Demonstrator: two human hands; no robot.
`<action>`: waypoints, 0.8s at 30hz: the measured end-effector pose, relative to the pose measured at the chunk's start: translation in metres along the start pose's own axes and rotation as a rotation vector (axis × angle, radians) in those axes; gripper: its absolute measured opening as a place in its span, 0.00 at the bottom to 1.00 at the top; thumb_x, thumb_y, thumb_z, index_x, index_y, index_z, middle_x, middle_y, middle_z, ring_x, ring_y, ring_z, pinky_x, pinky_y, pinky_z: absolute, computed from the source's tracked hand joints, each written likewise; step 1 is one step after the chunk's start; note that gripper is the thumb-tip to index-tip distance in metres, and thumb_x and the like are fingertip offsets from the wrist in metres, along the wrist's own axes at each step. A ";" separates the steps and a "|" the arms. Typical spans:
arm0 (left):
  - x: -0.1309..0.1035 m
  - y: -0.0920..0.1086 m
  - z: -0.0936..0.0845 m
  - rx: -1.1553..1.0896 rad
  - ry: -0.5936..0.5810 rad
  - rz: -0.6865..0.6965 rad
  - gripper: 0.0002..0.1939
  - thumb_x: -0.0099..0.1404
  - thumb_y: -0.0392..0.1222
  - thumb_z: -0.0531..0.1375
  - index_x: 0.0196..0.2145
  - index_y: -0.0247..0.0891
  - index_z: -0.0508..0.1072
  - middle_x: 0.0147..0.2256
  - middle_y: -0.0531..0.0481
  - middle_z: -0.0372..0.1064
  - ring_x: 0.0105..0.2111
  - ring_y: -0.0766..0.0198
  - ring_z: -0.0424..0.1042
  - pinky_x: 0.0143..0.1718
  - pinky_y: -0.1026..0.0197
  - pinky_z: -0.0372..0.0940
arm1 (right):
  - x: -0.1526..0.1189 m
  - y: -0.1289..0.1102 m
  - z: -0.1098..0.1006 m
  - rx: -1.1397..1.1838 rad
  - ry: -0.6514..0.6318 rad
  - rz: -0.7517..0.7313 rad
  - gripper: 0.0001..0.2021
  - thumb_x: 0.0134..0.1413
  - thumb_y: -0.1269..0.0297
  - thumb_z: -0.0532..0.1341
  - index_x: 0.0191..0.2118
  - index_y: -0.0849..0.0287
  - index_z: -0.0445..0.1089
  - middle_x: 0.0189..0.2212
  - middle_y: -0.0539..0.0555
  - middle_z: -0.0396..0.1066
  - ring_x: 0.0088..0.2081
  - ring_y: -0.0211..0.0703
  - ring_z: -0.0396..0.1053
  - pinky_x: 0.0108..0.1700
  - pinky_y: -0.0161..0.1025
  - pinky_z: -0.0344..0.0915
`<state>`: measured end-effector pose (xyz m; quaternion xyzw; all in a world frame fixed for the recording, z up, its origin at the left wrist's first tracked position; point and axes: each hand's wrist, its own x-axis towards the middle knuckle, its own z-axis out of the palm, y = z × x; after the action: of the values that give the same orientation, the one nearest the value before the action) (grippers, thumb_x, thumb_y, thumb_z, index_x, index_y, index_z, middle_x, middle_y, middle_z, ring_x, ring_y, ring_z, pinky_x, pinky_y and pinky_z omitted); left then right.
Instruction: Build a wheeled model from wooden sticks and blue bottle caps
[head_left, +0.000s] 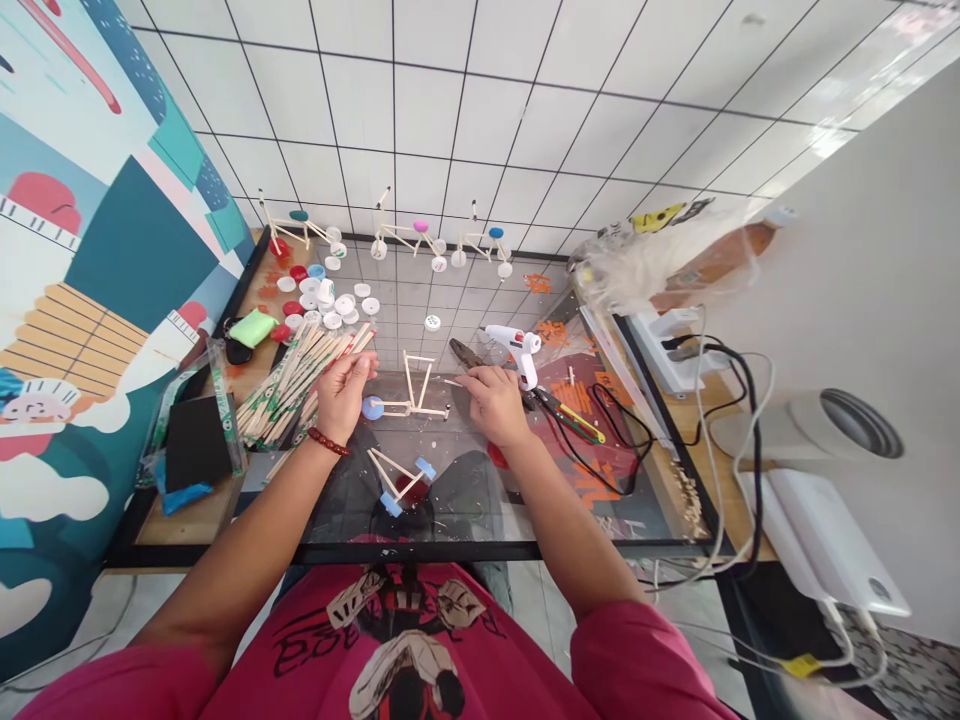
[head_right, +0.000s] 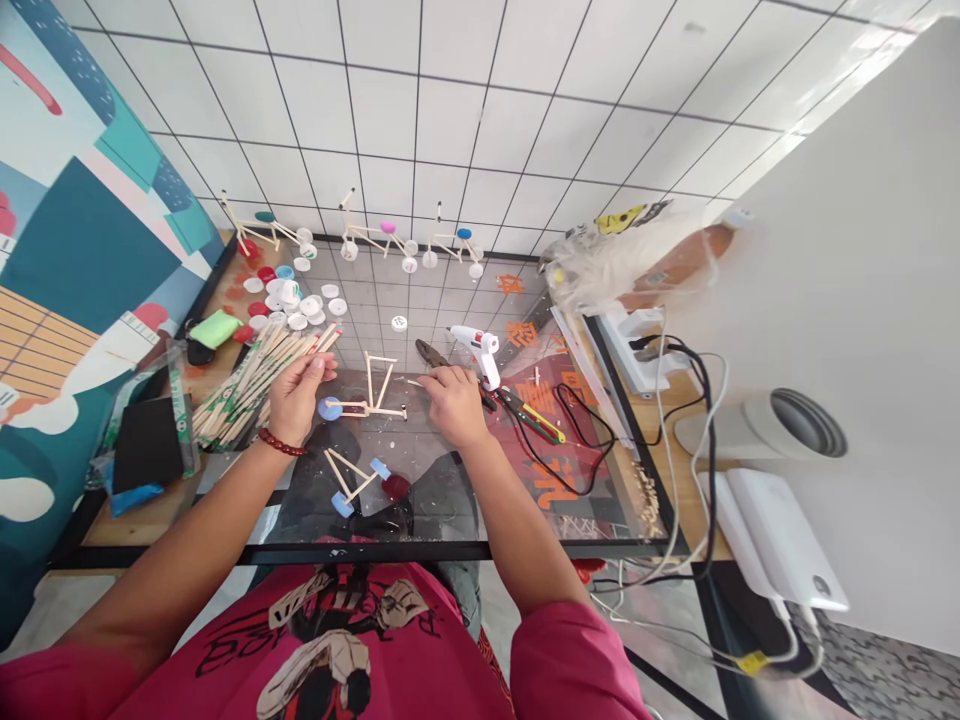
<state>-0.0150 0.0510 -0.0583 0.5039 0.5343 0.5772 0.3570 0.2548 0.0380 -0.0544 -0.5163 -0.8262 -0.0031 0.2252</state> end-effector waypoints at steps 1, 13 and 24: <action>0.000 0.000 0.000 0.006 0.000 0.001 0.22 0.66 0.59 0.61 0.43 0.36 0.80 0.38 0.43 0.79 0.34 0.61 0.78 0.38 0.59 0.73 | 0.000 0.000 -0.001 0.007 -0.003 0.003 0.19 0.57 0.79 0.56 0.47 0.55 0.77 0.43 0.57 0.76 0.45 0.51 0.66 0.45 0.47 0.53; -0.006 0.034 -0.009 0.300 -0.098 0.449 0.14 0.69 0.50 0.59 0.44 0.39 0.78 0.43 0.44 0.77 0.41 0.58 0.77 0.47 0.54 0.72 | -0.002 -0.008 -0.022 0.529 0.083 -0.025 0.15 0.63 0.62 0.54 0.51 0.58 0.72 0.42 0.59 0.76 0.46 0.51 0.71 0.50 0.49 0.66; -0.008 0.054 -0.010 0.599 -0.453 0.564 0.11 0.64 0.51 0.64 0.36 0.41 0.78 0.36 0.45 0.78 0.37 0.56 0.77 0.40 0.55 0.71 | 0.000 -0.024 -0.014 0.625 -0.099 -0.061 0.27 0.54 0.53 0.67 0.58 0.57 0.68 0.41 0.56 0.77 0.44 0.49 0.74 0.52 0.47 0.66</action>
<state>-0.0155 0.0314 -0.0064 0.8235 0.4283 0.3476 0.1326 0.2396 0.0235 -0.0368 -0.3969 -0.8122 0.2692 0.3323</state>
